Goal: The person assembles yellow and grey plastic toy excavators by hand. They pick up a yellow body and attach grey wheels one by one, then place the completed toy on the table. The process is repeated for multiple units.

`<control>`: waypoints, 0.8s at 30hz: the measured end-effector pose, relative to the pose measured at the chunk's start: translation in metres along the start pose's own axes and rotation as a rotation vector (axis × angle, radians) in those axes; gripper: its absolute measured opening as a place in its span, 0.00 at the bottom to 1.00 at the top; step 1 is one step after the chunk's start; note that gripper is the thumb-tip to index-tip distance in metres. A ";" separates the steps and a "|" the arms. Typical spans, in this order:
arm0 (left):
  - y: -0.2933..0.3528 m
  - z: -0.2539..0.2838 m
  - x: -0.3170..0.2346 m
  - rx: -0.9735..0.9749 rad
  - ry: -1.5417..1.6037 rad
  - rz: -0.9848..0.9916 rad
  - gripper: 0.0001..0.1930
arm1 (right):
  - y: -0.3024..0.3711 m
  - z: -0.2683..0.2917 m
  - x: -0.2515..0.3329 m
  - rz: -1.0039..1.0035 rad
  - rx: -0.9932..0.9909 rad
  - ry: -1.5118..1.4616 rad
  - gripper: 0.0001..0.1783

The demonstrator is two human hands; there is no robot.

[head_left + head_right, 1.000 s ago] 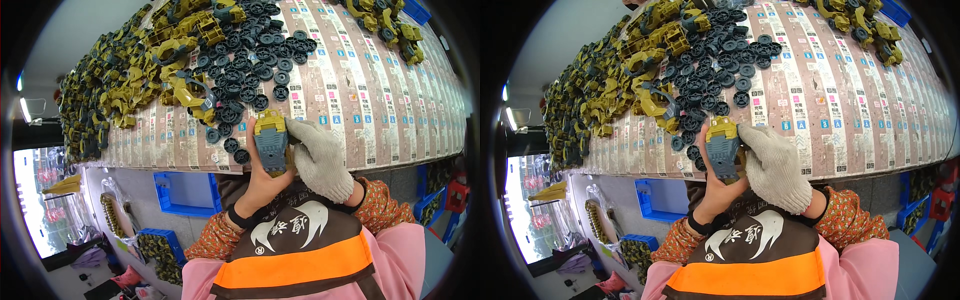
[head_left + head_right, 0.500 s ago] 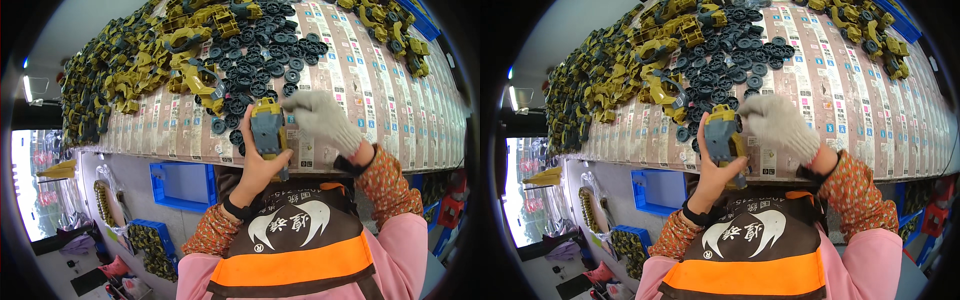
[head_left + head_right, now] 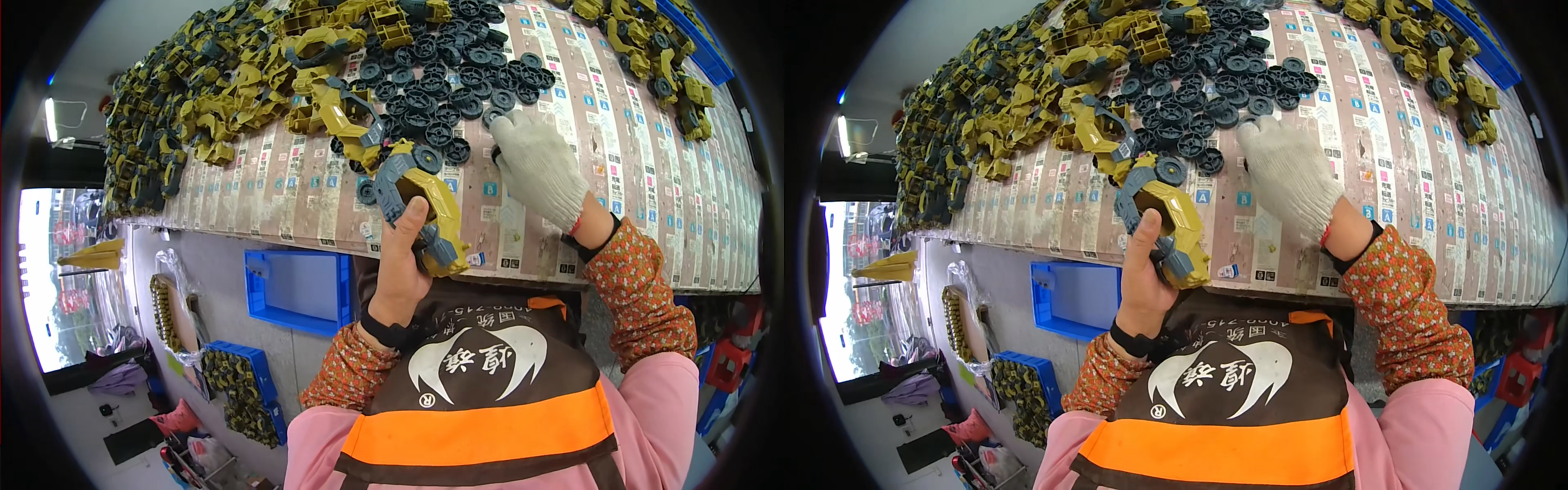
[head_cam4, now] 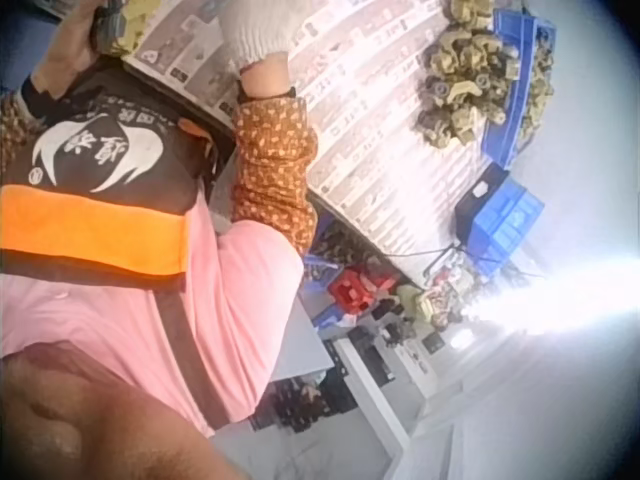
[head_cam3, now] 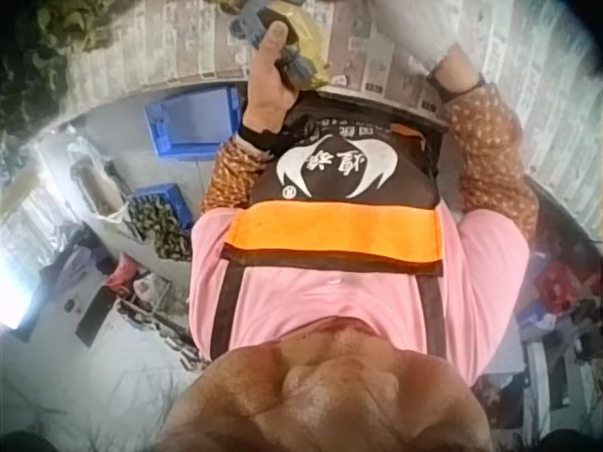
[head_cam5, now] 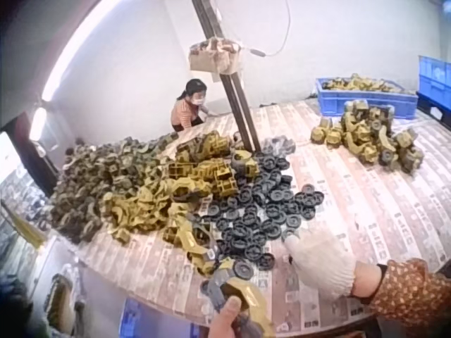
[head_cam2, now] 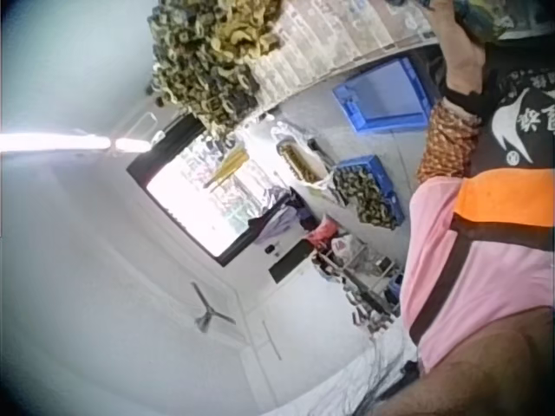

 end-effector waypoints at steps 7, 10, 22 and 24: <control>-0.004 -0.001 0.000 -0.051 0.046 -0.082 0.25 | 0.047 0.018 0.011 -0.126 0.151 -0.487 0.15; -0.002 -0.007 -0.002 -0.059 0.017 -0.085 0.30 | 0.068 0.025 0.031 -0.196 0.168 -0.772 0.14; -0.002 -0.012 -0.016 -0.082 -0.237 -0.332 0.53 | 0.097 0.010 0.043 -0.375 0.098 -0.959 0.16; -0.002 -0.013 -0.016 -0.082 -0.235 -0.333 0.53 | 0.100 0.006 0.041 -0.412 0.105 -0.984 0.16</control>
Point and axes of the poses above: each hand's wrist, its own y-axis away from the middle knuckle, its own z-axis out of the back of the hand, x = y × z, the point moved 9 cm from there along -y, towards the middle knuckle, and after that the axes turned 5 degrees about -z, right-handed, at the moved point
